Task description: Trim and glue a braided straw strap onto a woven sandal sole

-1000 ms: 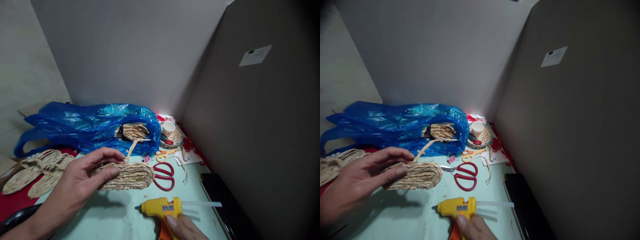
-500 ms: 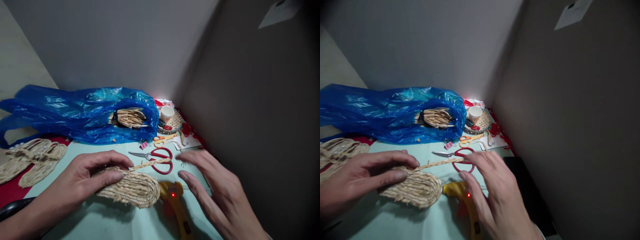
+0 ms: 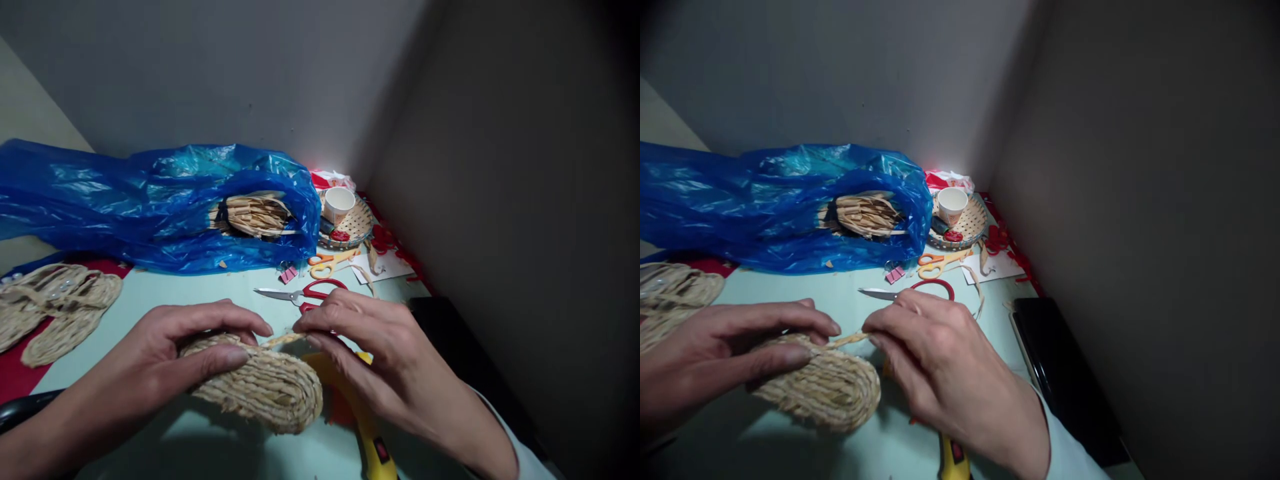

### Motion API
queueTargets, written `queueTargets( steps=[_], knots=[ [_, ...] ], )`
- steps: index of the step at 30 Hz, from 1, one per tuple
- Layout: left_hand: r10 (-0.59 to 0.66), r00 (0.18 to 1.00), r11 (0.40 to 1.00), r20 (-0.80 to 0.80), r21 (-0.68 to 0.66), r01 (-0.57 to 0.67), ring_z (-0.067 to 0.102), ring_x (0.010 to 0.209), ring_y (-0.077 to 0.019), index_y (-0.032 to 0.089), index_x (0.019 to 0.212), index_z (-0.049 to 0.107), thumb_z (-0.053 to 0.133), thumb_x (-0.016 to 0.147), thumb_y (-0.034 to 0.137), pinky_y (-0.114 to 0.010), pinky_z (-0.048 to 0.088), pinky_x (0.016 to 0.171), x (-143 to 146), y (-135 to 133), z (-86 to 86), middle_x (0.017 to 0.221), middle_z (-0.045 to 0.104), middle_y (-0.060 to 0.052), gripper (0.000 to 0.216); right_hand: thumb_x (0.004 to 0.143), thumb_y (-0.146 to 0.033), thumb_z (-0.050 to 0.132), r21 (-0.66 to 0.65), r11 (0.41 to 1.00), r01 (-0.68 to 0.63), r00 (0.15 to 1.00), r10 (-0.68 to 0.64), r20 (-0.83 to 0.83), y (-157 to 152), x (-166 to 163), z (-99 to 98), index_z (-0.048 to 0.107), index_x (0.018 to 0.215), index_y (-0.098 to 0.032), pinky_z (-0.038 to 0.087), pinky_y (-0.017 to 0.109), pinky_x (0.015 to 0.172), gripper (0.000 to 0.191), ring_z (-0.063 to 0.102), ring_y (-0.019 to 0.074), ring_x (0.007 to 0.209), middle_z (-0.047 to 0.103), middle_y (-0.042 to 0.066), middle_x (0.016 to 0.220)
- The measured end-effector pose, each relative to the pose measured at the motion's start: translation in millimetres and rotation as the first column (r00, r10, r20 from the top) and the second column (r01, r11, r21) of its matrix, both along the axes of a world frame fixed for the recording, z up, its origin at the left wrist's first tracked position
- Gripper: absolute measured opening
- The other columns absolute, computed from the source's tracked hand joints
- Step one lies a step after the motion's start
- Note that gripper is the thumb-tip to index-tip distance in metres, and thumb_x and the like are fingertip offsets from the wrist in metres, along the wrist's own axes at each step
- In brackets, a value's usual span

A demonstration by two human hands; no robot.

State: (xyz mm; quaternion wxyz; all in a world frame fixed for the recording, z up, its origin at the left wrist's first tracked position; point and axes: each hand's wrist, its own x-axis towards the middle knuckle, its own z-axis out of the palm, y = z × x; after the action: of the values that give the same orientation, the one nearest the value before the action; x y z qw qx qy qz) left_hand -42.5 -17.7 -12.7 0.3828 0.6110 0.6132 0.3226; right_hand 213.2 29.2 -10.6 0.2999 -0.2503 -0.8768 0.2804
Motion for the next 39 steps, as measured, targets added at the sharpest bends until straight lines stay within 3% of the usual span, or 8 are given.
queueTargets(
  steps=[6,14,25,29,35,39],
  knots=[
    [-0.015,1.0,1.0,-0.023,-0.014,0.015,0.074,0.085,-0.0195,0.044,0.08,0.087,0.076,0.078,0.044,-0.021,0.057,0.083,-1,1,-7.1,0.084,0.084,0.004,0.012,0.106,-0.016,0.056,0.005,1.0,0.01,0.999,-0.01,0.038,-4,3,-2.2,0.073,0.1,-0.012,0.044,0.028,0.068,0.018,0.059,0.0151,0.076,0.067,0.003,0.084],
    [-0.038,0.999,0.999,-0.022,-0.016,0.038,0.073,0.079,-0.0168,0.046,0.079,0.087,0.072,0.079,0.041,-0.018,0.055,0.076,1,2,-5.0,0.079,0.08,0.005,0.015,0.104,-0.013,0.057,-0.022,1.0,0.005,0.996,-0.003,0.086,-7,3,-4.5,0.074,0.1,-0.012,0.04,0.029,0.065,0.018,0.055,0.0149,0.074,0.063,0.002,0.083],
    [-0.087,0.996,0.996,-0.022,-0.012,0.086,0.073,0.073,-0.0178,0.038,0.08,0.089,0.072,0.083,0.041,-0.021,0.058,0.071,0,5,-4.0,0.075,0.08,0.002,0.018,0.103,-0.009,0.051,0.017,0.999,-0.05,0.994,0.048,0.101,-4,5,-9.3,0.073,0.1,-0.01,0.044,0.028,0.065,0.023,0.055,0.0161,0.073,0.066,0.004,0.082],
    [-0.064,0.995,0.998,-0.072,0.009,0.065,0.075,0.079,-0.0213,0.039,0.08,0.089,0.073,0.082,0.046,-0.024,0.062,0.074,-6,4,-6.8,0.081,0.082,0.002,0.017,0.1,-0.005,0.049,0.027,0.997,-0.07,0.993,0.068,0.097,-3,6,-11.5,0.075,0.099,-0.007,0.043,0.031,0.066,0.026,0.055,0.0174,0.072,0.066,0.006,0.081],
    [0.009,0.993,1.0,-0.115,-0.019,-0.011,0.078,0.094,-0.025,0.041,0.081,0.088,0.076,0.08,0.051,-0.027,0.063,0.086,-9,2,-9.1,0.094,0.086,0.004,0.015,0.081,0.002,0.055,0.091,0.993,-0.074,0.992,0.064,0.11,-5,6,-11.6,0.076,0.103,-0.004,0.039,0.034,0.064,0.031,0.05,0.0186,0.071,0.064,0.005,0.082],
    [0.016,0.998,1.0,-0.057,0.01,-0.015,0.077,0.086,-0.022,0.041,0.075,0.088,0.077,0.078,0.048,-0.022,0.061,0.078,-1,3,-5.3,0.085,0.084,0.005,0.013,0.087,0.0,0.056,0.139,0.989,-0.055,0.99,0.036,0.138,-8,6,-13.1,0.076,0.102,-0.006,0.038,0.035,0.063,0.025,0.05,0.0191,0.071,0.065,0.005,0.082]
  ],
)
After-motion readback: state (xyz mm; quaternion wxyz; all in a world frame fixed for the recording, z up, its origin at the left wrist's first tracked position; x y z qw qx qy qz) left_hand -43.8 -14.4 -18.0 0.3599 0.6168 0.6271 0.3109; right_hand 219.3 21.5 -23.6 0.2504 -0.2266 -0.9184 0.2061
